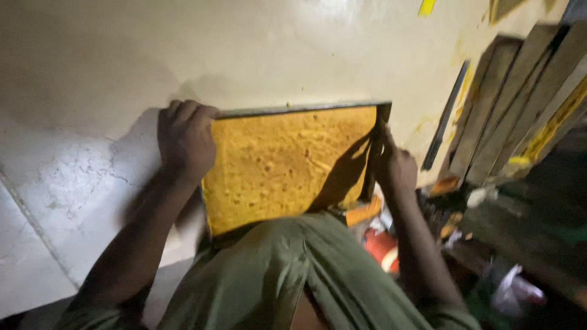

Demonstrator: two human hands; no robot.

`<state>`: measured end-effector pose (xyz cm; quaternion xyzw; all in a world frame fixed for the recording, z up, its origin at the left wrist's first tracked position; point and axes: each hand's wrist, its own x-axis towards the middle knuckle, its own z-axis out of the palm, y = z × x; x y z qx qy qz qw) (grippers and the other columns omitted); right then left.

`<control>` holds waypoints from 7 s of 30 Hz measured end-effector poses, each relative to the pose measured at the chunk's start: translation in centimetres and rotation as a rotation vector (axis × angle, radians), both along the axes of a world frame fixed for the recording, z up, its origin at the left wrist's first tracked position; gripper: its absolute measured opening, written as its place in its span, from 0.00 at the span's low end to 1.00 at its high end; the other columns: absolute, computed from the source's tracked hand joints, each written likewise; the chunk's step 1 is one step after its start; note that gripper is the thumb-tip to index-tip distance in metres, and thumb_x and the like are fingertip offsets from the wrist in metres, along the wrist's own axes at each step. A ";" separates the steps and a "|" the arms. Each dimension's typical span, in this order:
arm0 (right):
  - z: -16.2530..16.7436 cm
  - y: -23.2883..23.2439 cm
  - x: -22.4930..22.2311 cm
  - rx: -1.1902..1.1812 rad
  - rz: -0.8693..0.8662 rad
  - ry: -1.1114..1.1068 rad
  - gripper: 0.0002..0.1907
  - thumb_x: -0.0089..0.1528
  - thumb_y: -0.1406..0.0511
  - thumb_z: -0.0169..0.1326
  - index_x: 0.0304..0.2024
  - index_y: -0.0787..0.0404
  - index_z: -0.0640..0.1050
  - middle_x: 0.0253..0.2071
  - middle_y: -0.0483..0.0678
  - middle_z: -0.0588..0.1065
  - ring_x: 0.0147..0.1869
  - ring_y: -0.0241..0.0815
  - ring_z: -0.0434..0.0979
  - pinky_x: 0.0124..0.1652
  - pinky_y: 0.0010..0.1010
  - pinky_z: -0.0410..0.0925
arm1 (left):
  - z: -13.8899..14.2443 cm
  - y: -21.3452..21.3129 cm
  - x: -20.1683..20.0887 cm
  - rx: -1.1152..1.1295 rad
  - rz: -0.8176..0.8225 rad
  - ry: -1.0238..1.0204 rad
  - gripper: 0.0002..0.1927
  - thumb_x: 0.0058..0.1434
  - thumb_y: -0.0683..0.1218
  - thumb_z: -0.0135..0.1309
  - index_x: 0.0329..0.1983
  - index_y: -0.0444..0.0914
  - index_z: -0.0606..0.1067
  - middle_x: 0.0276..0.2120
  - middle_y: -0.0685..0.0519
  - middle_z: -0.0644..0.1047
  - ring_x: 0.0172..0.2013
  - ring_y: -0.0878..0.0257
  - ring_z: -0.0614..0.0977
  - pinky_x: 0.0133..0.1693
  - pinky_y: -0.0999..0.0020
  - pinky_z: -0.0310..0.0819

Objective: The person removes a honeycomb frame from a metal tray, places it on a work surface, and uses a long knife to cut the honeycomb into smaller rectangular pieces. The person repeatedly slices the honeycomb into uniform strips and sets them aside.

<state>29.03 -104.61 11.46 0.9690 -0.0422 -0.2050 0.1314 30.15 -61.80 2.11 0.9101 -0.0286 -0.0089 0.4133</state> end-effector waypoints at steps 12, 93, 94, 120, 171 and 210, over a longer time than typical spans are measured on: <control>9.6 -4.2 -10.8 0.030 0.155 0.661 0.38 0.59 0.67 0.46 0.70 0.27 0.65 0.36 0.60 0.80 0.37 0.60 0.83 0.37 0.52 0.74 | -0.6 -2.5 -8.5 0.120 0.291 -0.048 0.29 0.73 0.42 0.50 0.75 0.29 0.61 0.65 0.35 0.68 0.65 0.39 0.68 0.64 0.42 0.61; 2.2 -6.6 -18.6 0.698 -0.135 -0.641 0.17 0.66 0.64 0.57 0.58 0.57 0.79 0.35 0.59 0.79 0.37 0.51 0.84 0.40 0.38 0.73 | -2.2 0.4 -7.4 -0.189 0.082 -0.275 0.06 0.63 0.43 0.61 0.40 0.37 0.83 0.51 0.49 0.82 0.63 0.48 0.74 0.66 0.52 0.65; 1.2 -10.7 -17.1 0.659 -0.131 -0.625 0.17 0.65 0.64 0.58 0.57 0.58 0.79 0.36 0.59 0.79 0.39 0.55 0.83 0.41 0.40 0.73 | -1.7 -0.5 -7.9 -0.262 0.137 -0.227 0.05 0.64 0.42 0.59 0.40 0.37 0.83 0.51 0.49 0.82 0.63 0.49 0.74 0.67 0.54 0.65; -2.4 -10.3 -0.1 0.919 0.248 -0.560 0.06 0.63 0.65 0.56 0.36 0.63 0.80 0.29 0.59 0.78 0.34 0.60 0.79 0.35 0.48 0.71 | 10.1 -5.8 -15.3 0.391 0.518 -0.142 0.13 0.70 0.46 0.54 0.33 0.31 0.75 0.34 0.38 0.78 0.39 0.42 0.80 0.44 0.48 0.74; 7.1 -6.6 -12.1 2.740 -0.655 -0.290 0.39 0.62 0.64 0.64 0.71 0.59 0.60 0.72 0.54 0.61 0.76 0.56 0.57 0.72 0.57 0.52 | 9.2 4.6 -14.9 -1.643 0.319 0.120 0.31 0.72 0.47 0.60 0.70 0.26 0.64 0.54 0.42 0.77 0.50 0.51 0.81 0.51 0.57 0.77; 7.9 -47.5 13.4 0.363 -0.206 -0.368 0.58 0.55 0.58 0.61 0.79 0.58 0.42 0.78 0.63 0.41 0.79 0.66 0.38 0.66 0.57 0.48 | 10.4 -39.2 -18.5 0.132 -0.099 0.148 0.24 0.64 0.48 0.52 0.64 0.41 0.71 0.59 0.43 0.75 0.59 0.46 0.75 0.59 0.53 0.69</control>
